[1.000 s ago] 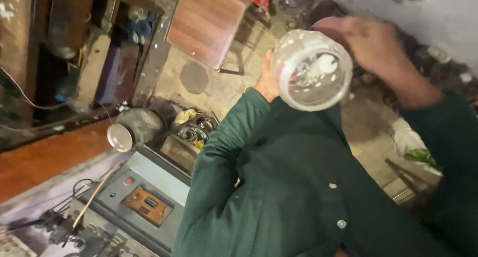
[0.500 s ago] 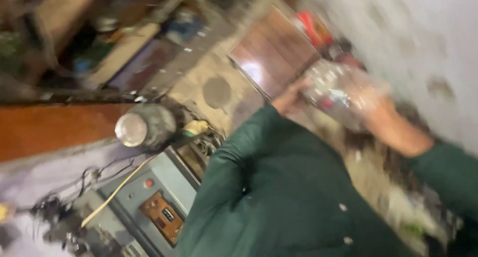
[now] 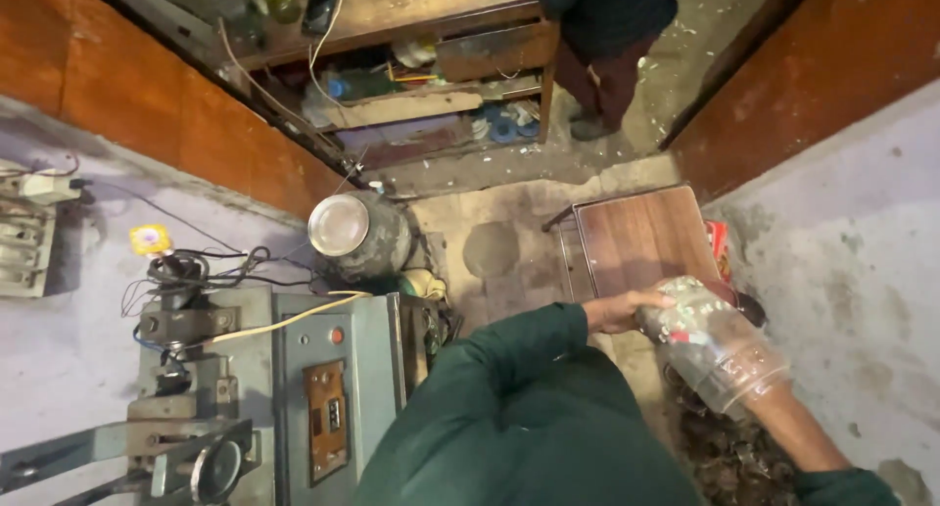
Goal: The person assembles small electrical components on a workbench, handling copper-wound stators and inserting white insulating pieces into slots. They repeatedly pick up, position, and press the pieces into place, occasionally adjusting the stator orientation.
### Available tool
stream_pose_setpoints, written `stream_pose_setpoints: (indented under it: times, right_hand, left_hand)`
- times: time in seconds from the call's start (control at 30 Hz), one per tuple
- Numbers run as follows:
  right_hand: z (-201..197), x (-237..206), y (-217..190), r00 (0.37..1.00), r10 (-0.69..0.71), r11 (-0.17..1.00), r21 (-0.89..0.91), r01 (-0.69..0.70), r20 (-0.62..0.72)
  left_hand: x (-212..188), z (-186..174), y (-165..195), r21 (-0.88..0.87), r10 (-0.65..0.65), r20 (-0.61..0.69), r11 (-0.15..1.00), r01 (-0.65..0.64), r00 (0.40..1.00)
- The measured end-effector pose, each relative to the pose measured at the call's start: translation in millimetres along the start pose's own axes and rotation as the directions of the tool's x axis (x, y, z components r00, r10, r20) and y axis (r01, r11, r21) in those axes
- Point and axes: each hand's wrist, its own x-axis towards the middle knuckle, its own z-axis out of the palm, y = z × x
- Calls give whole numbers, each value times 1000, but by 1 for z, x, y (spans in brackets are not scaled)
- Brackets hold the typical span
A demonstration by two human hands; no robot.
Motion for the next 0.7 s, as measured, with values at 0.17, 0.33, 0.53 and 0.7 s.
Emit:
stream_pose_setpoints:
  times: [0.17,0.33,0.53,0.7]
  right_hand:
    - [12,-18,-29,995,98,949,299,-102,28]
    - [-18,-44,-41,963,181,976,-159,-151,199]
    - [-10,-29,-19,743,509,785,588,-195,-434]
    - [97,48,23,695,648,-312,941,-131,311]
  left_hand:
    - [-13,-26,-16,-93,-2,-13,996,1,1000]
    - [-23,-48,-21,-317,1,-99,948,-33,995]
    - [-76,-90,-21,-680,97,-224,697,-227,970]
    - [-143,-143,-68,-590,50,-397,751,-296,916]
